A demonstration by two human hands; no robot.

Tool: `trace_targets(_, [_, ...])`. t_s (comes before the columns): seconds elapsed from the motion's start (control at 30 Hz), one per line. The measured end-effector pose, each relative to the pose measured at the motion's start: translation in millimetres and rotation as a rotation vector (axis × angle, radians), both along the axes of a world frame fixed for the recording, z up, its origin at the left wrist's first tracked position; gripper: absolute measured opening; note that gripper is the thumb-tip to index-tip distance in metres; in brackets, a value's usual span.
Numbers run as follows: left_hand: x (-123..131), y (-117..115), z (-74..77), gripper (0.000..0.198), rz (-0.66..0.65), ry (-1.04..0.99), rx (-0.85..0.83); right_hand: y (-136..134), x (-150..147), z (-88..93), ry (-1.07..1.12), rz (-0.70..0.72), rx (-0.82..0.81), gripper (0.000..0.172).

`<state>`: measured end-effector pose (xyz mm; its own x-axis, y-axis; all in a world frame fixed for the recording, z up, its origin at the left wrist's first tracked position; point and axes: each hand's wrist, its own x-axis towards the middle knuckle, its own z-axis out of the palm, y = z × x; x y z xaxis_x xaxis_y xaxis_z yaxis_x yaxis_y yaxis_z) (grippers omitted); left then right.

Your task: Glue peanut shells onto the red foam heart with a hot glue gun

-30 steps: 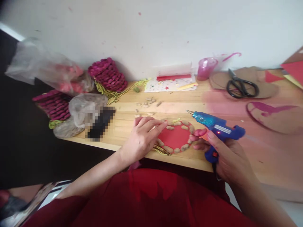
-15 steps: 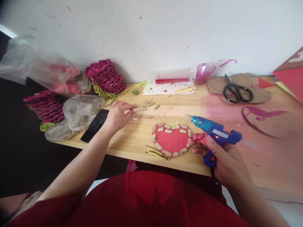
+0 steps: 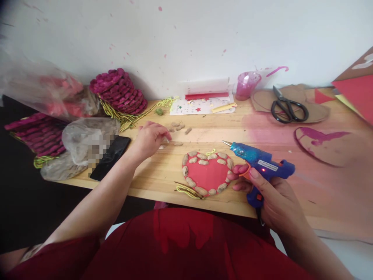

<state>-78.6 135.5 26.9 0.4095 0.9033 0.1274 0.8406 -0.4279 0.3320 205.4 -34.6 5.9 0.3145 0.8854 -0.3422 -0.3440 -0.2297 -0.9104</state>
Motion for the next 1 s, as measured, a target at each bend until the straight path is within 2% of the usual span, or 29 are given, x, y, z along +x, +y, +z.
trace_targets(0.17, [-7.6, 2.5, 2.1, 0.027, 0.094, 0.034, 0.037, 0.2, -0.3, 1.1, -0.023, -0.01, -0.014, 0.029])
trace_targets(0.37, [-5.8, 2.0, 0.9, 0.018, 0.039, 0.046, 0.048, 1.2, -2.0, 4.2, -0.015, -0.008, -0.019, 0.028])
trace_targets(0.5, [-5.7, 0.9, 2.5, 0.027, -0.01, 0.068, 0.008, 0.3, 0.1, 1.6, -0.008, 0.016, 0.008, 0.024])
trace_targets(0.63, [-6.5, 1.6, 0.5, 0.015, 0.049, 0.074, 0.016, -1.1, 1.6, 0.7, 0.0, 0.031, 0.03, 0.022])
trace_targets(0.77, [-3.4, 0.5, -1.0, 0.011, 0.081, 0.069, -0.016, -1.1, 0.2, 0.8, 0.005, 0.02, 0.03, 0.022])
trace_targets(1.0, [-8.0, 1.1, 2.9, 0.017, 0.065, 0.058, 0.004, -0.8, 1.1, -4.1, 0.004, 0.019, 0.043, 0.022])
